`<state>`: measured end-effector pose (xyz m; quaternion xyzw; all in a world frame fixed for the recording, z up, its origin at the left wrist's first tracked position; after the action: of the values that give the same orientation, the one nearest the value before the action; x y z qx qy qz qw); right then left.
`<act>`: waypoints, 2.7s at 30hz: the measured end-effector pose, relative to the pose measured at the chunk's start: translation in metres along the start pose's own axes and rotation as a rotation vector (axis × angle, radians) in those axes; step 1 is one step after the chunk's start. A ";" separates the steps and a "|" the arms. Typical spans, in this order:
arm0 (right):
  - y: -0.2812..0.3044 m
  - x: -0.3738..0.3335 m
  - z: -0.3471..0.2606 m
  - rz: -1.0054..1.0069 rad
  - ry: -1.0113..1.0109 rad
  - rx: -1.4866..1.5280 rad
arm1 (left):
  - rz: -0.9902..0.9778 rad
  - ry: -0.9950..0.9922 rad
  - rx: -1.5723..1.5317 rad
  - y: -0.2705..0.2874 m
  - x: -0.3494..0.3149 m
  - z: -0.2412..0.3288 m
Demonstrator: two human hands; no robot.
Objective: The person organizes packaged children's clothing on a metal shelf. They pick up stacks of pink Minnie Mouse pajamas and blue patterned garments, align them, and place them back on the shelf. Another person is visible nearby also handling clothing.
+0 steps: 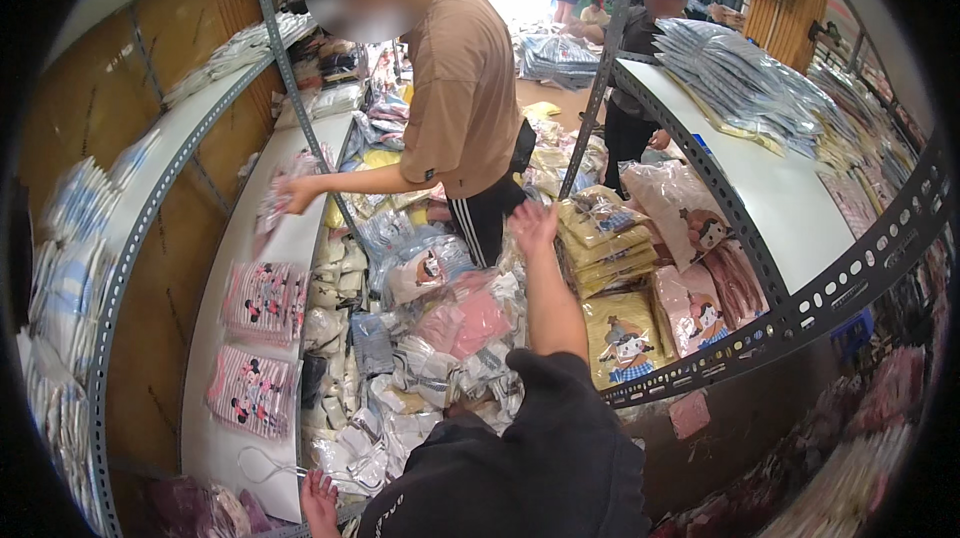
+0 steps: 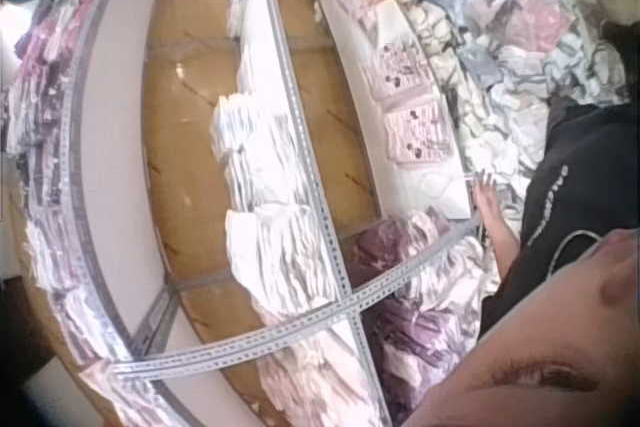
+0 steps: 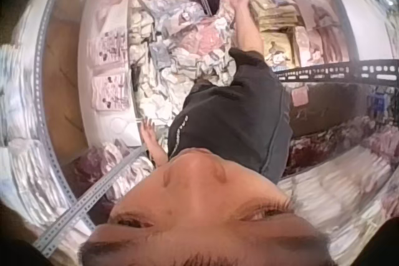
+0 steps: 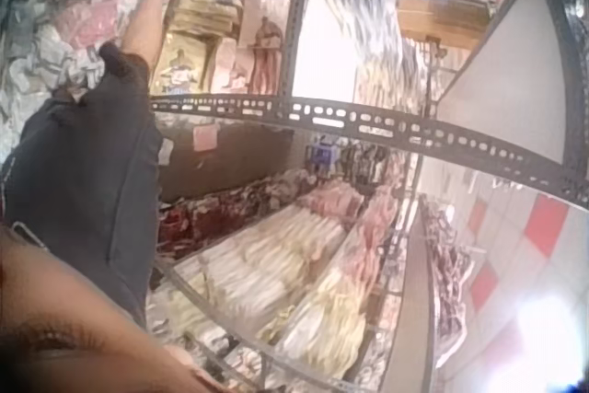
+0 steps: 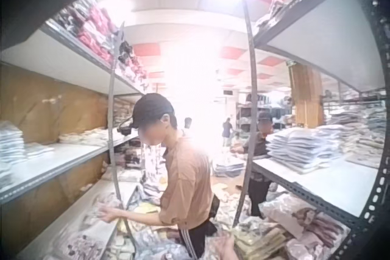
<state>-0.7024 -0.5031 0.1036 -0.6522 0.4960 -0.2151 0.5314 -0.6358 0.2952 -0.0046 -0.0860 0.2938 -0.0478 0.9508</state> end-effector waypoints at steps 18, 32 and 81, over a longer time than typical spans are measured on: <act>-0.214 0.105 -0.130 -0.120 0.286 -0.540 | -0.178 0.197 0.107 -0.059 0.051 0.037; -0.208 0.236 -0.171 0.441 0.463 -0.130 | -0.626 0.483 0.450 -0.233 0.111 0.044; 0.034 -0.234 0.146 -0.494 -0.696 -0.335 | -0.864 -0.409 -0.013 -0.259 -0.081 0.137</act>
<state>-0.6962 -0.2260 0.0810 -0.8614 0.1455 -0.0204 0.4862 -0.6356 0.0716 0.2008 -0.2137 0.0384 -0.4191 0.8816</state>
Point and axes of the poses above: each hand's wrist, its own x-axis towards the middle knuckle, its own y-axis out of the back of the hand, z = x × y, the point moved 2 cm from there along x, towards the middle knuckle, and after that the axes turned 6 degrees about x, right-handed, at the moved point
